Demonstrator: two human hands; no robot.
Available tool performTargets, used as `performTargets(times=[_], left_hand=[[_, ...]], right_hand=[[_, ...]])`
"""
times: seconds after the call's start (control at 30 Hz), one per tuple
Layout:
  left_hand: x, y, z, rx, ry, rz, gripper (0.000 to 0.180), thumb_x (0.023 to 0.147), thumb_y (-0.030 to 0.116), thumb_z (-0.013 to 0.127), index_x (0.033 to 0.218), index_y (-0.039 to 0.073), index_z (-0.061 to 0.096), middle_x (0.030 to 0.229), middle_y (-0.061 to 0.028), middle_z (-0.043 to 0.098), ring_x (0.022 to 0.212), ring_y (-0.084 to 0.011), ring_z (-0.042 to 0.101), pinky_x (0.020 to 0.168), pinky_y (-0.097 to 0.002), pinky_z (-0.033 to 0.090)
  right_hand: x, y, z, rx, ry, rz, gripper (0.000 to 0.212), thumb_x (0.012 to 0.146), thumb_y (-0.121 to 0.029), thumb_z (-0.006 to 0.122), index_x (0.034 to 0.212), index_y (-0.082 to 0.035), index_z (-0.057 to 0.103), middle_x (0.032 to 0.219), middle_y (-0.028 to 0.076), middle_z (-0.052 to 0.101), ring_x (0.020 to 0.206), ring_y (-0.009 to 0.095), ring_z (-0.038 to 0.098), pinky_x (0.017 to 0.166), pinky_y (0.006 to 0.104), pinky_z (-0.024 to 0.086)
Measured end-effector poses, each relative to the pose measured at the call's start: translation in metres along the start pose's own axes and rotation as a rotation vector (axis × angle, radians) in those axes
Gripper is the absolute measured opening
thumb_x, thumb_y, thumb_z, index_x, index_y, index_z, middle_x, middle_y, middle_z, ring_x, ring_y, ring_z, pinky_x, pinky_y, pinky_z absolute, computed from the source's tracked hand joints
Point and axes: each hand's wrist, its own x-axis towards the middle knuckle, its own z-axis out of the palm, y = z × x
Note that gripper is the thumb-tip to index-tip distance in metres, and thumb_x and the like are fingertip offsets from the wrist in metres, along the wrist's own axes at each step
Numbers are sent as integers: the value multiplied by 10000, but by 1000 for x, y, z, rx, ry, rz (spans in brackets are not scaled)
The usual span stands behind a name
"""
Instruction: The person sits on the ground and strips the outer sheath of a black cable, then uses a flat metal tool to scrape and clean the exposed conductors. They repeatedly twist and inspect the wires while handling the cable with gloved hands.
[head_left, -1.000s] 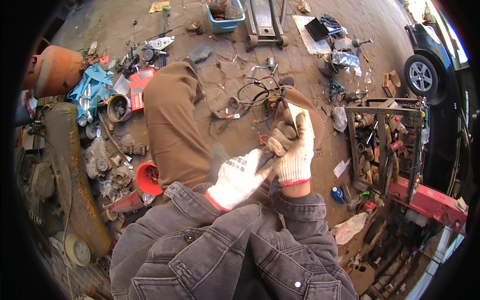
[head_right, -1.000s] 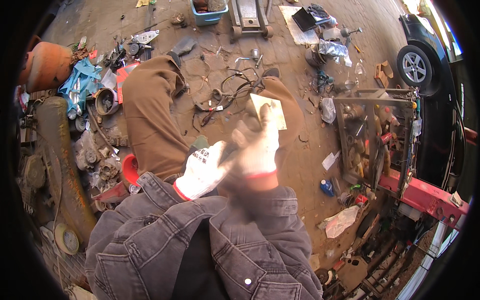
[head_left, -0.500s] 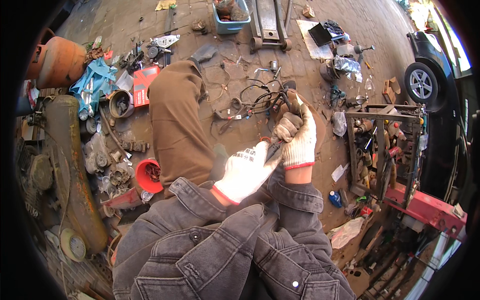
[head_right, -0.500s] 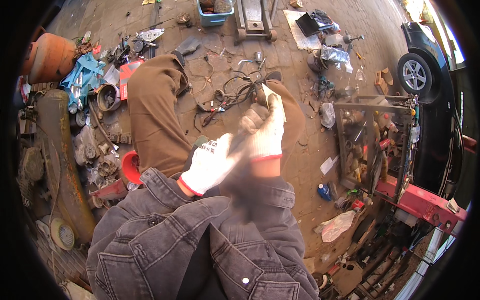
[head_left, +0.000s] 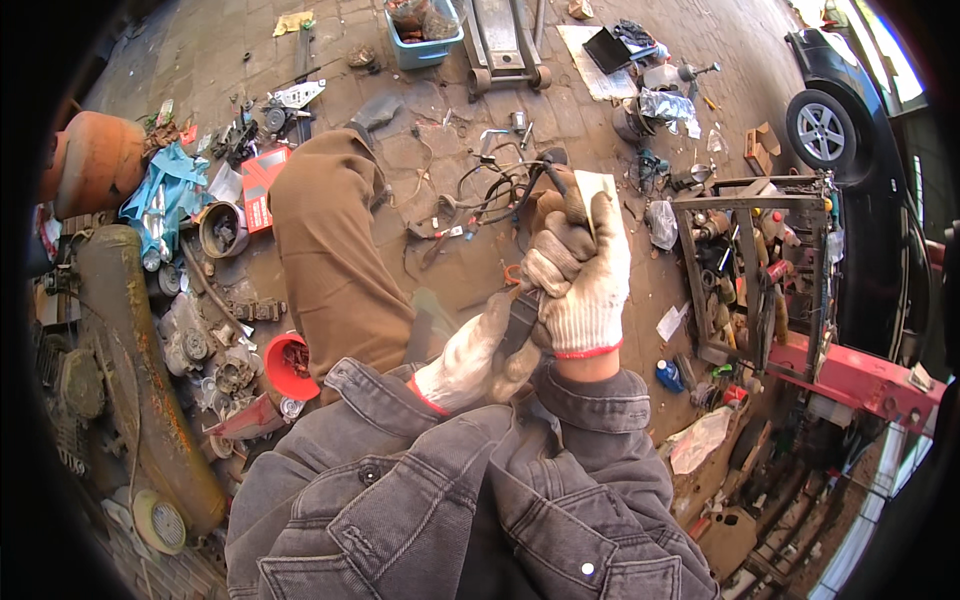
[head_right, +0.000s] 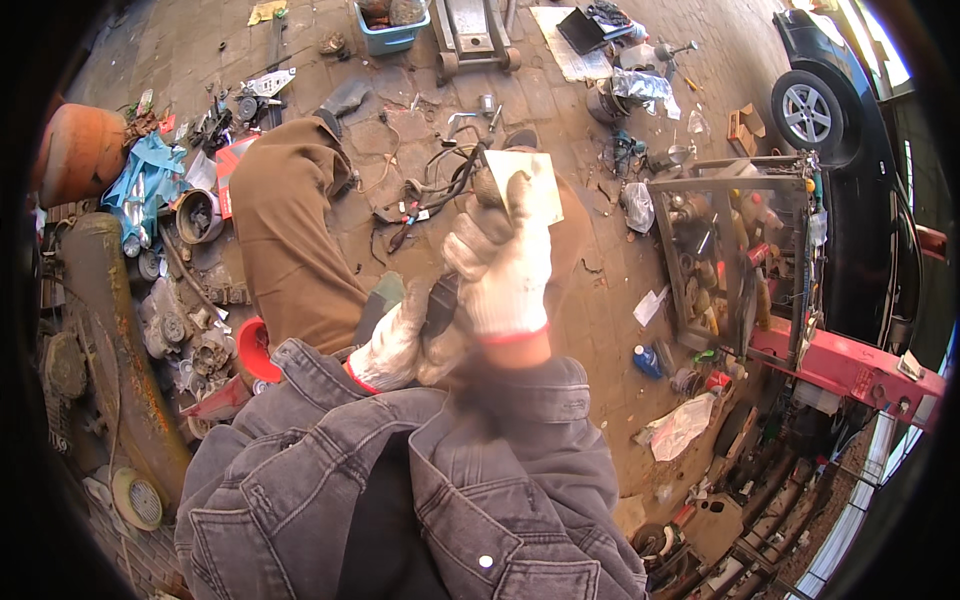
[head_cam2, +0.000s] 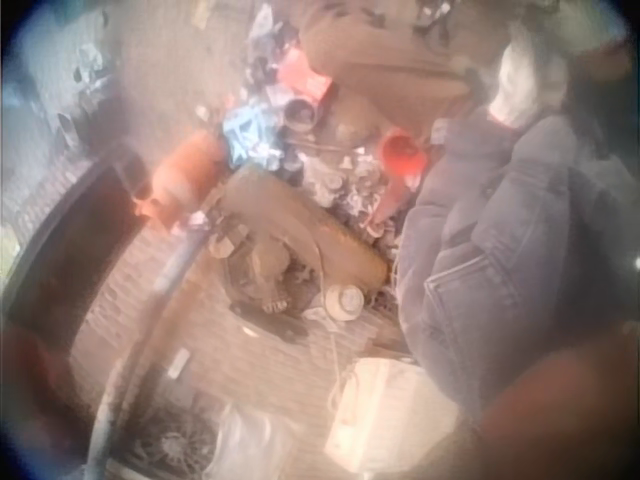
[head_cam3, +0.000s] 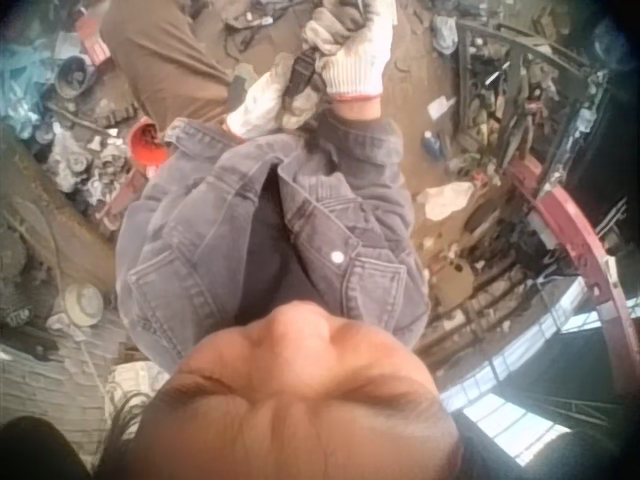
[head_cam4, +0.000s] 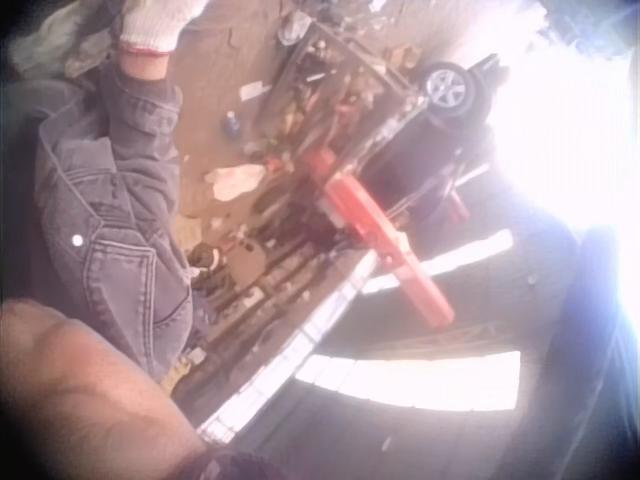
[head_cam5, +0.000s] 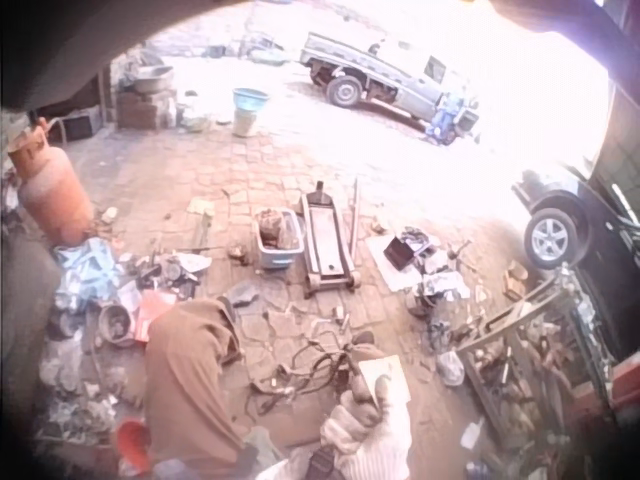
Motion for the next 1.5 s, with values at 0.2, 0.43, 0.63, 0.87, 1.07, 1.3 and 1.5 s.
performTargets(times=[0.2, 0.43, 0.63, 0.87, 1.07, 1.3, 1.5], left_hand=[[-4, 10, 20, -35, -78, 6, 698, 1004, 693, 333, 1308, 92, 515, 688, -102, 601, 436, -185, 495, 407, -282, 390], [-4, 1, 20, -216, 8, -92, 656, 1023, 654, 351, 1296, 89, 543, 771, -116, 636, 510, -189, 548, 437, -294, 423], [-6, 4, 12, -46, -107, -92, 714, 949, 597, 608, 1380, 38, 500, 871, -67, 640, 643, -132, 583, 546, -255, 455], [-7, 25, 28, 1007, 290, 205, 576, 789, 282, 851, 1230, 10, 601, 1069, -128, 696, 1021, -248, 681, 908, -356, 538], [-5, 17, 24, 1520, 381, 368, 602, 743, 312, 832, 1214, 29, 587, 1033, -199, 691, 932, -356, 691, 814, -415, 555], [3, -8, 11, 1491, 422, 255, 651, 806, 329, 732, 1313, -20, 522, 1062, -245, 674, 985, -402, 670, 845, -470, 545], [7, -11, 11, 1484, 353, 383, 611, 815, 310, 744, 1290, -17, 544, 1010, -233, 678, 920, -395, 677, 794, -465, 551]], right_hand=[[-16, -11, 4, 130, -248, 48, 365, 1030, -436, 565, 806, -152, 520, 587, -89, 266, 451, 57, 215, 430, 256, 197], [-16, -12, 0, 342, -289, 117, 522, 1005, -510, 564, 646, -182, 376, 563, -74, 270, 430, 72, 207, 415, 267, 176], [-16, -10, -6, 268, -487, -33, 500, 1055, -447, 490, 675, -154, 349, 620, -57, 300, 452, 79, 226, 429, 260, 239], [-30, -8, -11, -31, -234, -120, 535, 962, -452, 673, 1348, -106, 541, 843, 11, 521, 679, 136, 449, 586, 314, 380], [-37, -12, -10, -8, -100, 83, 345, 972, -405, 684, 1131, -107, 614, 829, -6, 588, 666, 113, 479, 605, 269, 401], [-30, 4, -4, -47, 10, -189, 338, 1008, -449, 602, 947, -119, 641, 573, -95, 275, 462, 65, 237, 443, 280, 209], [-24, -5, -1, 16, 12, -162, 369, 1047, -434, 534, 859, -137, 646, 550, -93, 223, 419, 65, 193, 395, 270, 183]])
